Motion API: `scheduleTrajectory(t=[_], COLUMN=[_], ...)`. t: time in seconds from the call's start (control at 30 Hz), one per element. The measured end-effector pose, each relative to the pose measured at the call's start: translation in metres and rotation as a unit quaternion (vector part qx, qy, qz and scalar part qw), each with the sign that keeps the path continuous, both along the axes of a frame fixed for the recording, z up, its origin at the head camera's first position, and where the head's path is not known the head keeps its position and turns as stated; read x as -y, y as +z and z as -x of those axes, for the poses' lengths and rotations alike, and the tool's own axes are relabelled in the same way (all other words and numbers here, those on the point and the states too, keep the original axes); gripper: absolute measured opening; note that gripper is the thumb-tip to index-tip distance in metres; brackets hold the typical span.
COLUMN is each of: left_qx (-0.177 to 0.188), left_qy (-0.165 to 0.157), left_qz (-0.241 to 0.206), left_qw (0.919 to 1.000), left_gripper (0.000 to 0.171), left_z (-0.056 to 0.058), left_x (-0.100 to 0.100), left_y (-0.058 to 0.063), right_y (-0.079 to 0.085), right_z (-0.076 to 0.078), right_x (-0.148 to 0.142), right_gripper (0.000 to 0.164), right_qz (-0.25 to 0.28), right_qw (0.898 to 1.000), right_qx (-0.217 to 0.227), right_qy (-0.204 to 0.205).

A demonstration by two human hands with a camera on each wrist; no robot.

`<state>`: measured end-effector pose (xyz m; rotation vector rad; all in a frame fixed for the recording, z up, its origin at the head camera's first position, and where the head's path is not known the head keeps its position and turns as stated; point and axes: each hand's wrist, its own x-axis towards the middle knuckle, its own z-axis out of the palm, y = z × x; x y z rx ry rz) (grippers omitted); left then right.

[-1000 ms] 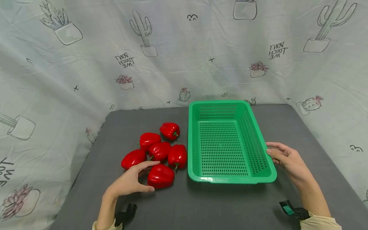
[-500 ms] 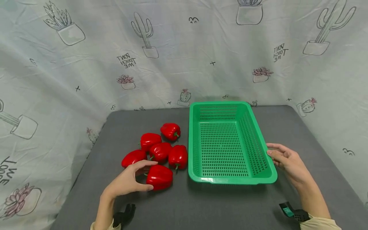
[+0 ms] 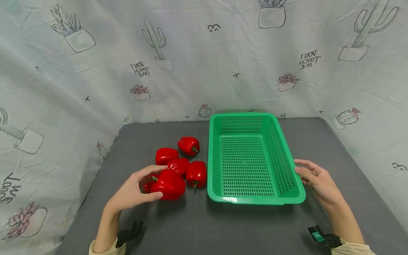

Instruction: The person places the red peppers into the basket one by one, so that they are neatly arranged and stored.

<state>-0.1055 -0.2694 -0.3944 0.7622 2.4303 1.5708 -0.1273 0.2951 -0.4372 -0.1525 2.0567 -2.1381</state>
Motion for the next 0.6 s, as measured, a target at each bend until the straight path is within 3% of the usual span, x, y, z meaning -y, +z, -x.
scheduleTrajectory(t=[0.13,0.3,0.53,0.6], left_qx=[-0.029,-0.077,-0.086,-0.091], left_qy=[-0.001,-0.005,-0.022,-0.027], left_qz=[-0.032,-0.021,-0.034,-0.035], left_qw=[0.9991,0.9968,0.9955,0.9948], left_gripper=[0.064,0.065,0.062,0.060], left_z=[0.009,0.025,0.035,0.042], left_x=[-0.013,-0.042,-0.095,-0.107], left_y=[0.016,0.037,0.076,0.077], right_y=[-0.001,-0.002,-0.001,-0.002], right_z=[0.001,-0.001,-0.003,-0.003], right_x=[0.001,0.000,0.001,0.001], right_gripper=[0.031,0.035,0.037,0.037], right_qz=[-0.002,-0.007,-0.007,-0.005], right_qw=[1.000,1.000,1.000,1.000], right_qx=[0.000,0.004,0.001,-0.001], right_qy=[0.004,0.006,0.007,0.008])
